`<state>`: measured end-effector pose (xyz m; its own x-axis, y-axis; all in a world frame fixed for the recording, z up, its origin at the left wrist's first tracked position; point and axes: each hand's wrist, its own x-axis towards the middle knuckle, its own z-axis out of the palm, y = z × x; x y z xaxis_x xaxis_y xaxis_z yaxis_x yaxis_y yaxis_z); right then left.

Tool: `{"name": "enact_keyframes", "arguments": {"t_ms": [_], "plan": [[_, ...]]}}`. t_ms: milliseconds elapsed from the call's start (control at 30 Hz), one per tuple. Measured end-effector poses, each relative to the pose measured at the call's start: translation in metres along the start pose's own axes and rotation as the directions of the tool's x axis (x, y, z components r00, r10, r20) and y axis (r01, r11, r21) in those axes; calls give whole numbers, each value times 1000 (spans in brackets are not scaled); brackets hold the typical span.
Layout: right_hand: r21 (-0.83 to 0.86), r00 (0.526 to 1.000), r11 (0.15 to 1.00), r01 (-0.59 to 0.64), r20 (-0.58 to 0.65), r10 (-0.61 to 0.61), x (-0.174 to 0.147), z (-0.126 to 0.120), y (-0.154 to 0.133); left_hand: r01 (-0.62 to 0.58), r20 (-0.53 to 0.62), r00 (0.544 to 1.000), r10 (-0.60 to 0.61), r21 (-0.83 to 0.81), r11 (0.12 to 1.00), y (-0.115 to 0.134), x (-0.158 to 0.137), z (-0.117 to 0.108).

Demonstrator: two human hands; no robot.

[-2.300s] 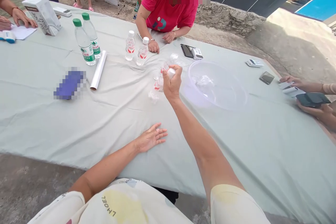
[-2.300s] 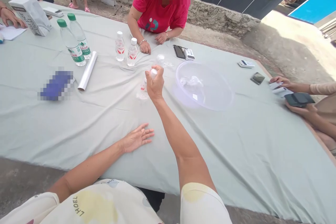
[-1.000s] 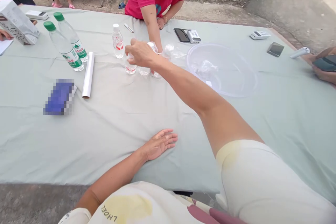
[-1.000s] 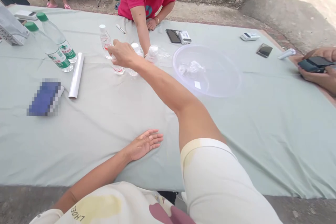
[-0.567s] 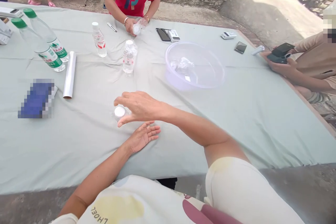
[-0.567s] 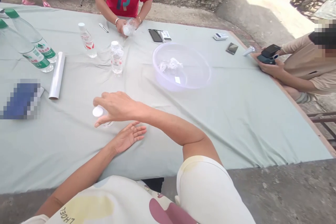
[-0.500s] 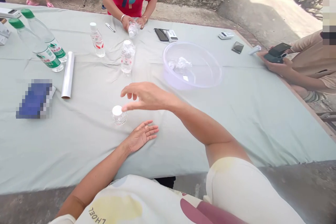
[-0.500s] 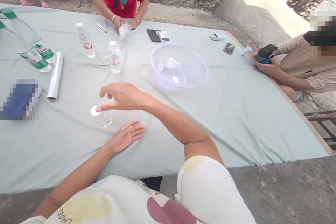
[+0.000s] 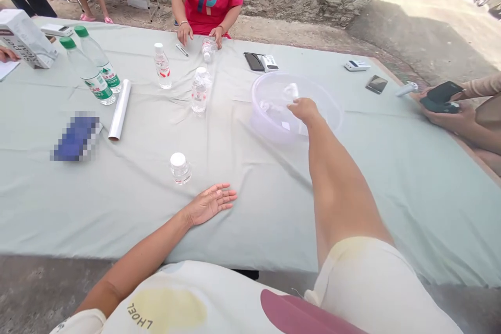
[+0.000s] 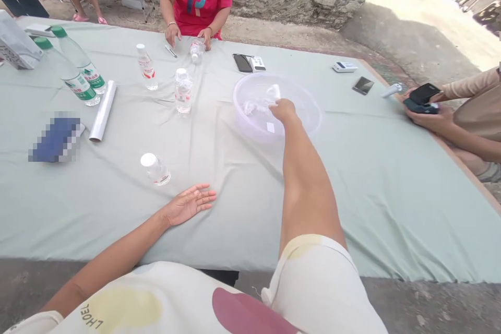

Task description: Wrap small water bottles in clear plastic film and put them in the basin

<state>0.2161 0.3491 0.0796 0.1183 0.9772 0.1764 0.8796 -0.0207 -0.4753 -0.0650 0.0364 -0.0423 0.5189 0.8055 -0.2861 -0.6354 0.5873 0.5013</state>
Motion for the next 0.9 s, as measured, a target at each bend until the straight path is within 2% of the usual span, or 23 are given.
{"name": "enact_keyframes", "arguments": {"t_ms": [67, 100, 133, 200, 267, 333, 400, 467, 500, 567, 600, 667, 733, 767, 833, 900], "plan": [[282, 996, 959, 5, -86, 20, -29, -9, -11, 2, -15, 1000, -2, 4, 1000, 0, 0, 0], [456, 996, 890, -7, -75, 46, -51, -13, -19, 2, -26, 1000, -2, 9, 1000, 0, 1, 1], [632, 999, 774, 19, -49, 15, -79, -17, -28, 3, -38, 999, -2, 15, 1000, 1, 1, 2], [827, 993, 562, -11, 75, -91, -144, -20, -45, 10, -53, 999, -10, 14, 1000, 3, 0, 8], [888, 958, 436, -148, 238, -159, -213, -15, -58, 6, -53, 999, -7, -5, 1000, 7, -1, 16], [875, 907, 378, -302, 386, -168, -273, -2, -65, -41, -60, 997, 41, -10, 999, 14, -3, 24], [838, 858, 324, -438, 498, -126, -319, 16, -65, -105, -101, 989, 109, 50, 993, 21, -6, 29], [800, 818, 273, -534, 570, -72, -349, 35, -59, -143, -202, 964, 176, 167, 975, 26, -10, 30], [778, 797, 271, -567, 601, -57, -360, 42, -56, -145, -260, 943, 208, 241, 960, 28, -12, 30], [734, 778, 339, -588, 628, -9, -372, 51, -48, -119, -342, 901, 266, 393, 912, 31, -18, 29], [721, 795, 393, -571, 605, 44, -375, 53, -45, -94, -351, 894, 279, 462, 882, 32, -22, 30], [716, 857, 488, -499, 490, 158, -374, 52, -44, -52, -312, 907, 284, 585, 809, 32, -28, 34], [718, 900, 548, -429, 394, 187, -369, 49, -49, -41, -233, 934, 271, 683, 729, 32, -33, 41], [713, 903, 569, -411, 405, 144, -366, 48, -54, -48, -190, 945, 267, 725, 687, 32, -36, 44], [713, 867, 571, -406, 499, -7, -361, 49, -66, -63, -128, 954, 270, 797, 601, 33, -41, 49], [745, 819, 504, -437, 561, -120, -359, 52, -74, -43, -114, 959, 261, 848, 529, 38, -46, 49]]}}
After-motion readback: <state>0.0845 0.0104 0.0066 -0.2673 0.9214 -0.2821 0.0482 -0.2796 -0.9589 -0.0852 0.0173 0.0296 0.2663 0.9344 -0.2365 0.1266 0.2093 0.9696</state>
